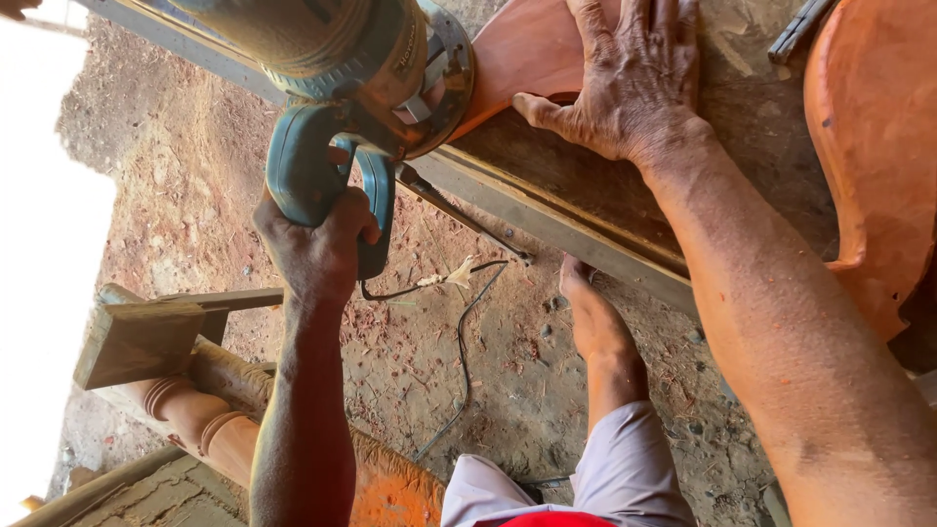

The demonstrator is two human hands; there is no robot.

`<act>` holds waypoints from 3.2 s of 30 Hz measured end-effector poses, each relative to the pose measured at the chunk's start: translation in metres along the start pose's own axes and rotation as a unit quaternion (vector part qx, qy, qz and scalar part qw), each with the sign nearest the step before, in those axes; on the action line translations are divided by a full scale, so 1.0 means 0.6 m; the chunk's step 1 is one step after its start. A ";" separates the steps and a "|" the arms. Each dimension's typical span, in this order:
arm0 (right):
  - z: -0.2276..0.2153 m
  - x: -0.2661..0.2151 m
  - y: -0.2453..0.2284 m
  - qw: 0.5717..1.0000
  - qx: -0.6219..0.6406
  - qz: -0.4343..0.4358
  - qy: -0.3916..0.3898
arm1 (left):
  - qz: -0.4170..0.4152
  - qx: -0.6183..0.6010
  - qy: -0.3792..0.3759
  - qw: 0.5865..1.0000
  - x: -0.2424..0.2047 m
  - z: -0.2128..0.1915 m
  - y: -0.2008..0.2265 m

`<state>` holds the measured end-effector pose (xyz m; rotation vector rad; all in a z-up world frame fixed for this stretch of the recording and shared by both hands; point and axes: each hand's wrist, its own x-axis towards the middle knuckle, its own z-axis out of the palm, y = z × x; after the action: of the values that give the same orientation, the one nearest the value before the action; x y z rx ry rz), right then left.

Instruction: Shaping the edges of wooden furniture components using a hand-held power router.

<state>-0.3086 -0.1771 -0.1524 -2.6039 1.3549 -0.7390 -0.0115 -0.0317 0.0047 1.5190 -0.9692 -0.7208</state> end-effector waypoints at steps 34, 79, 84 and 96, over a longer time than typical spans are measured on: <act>-0.082 0.137 -0.067 0.981 -0.072 0.131 -0.126 | 0.032 -0.038 0.027 0.998 0.036 0.026 -0.026; -0.095 0.063 -0.137 0.992 0.028 0.118 -0.021 | 0.043 0.002 0.022 0.999 0.062 0.047 -0.004; -0.090 0.056 -0.145 0.991 0.022 0.133 -0.021 | 0.026 0.011 0.039 0.999 0.059 0.050 -0.001; -0.093 0.053 -0.153 0.990 0.021 0.141 -0.002 | -0.007 -0.004 0.014 1.000 0.062 0.040 -0.004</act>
<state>-0.2513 -0.1411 -0.0628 -2.3110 1.6419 -0.7075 -0.0143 -0.0759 0.0007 1.5255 -0.9356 -0.7110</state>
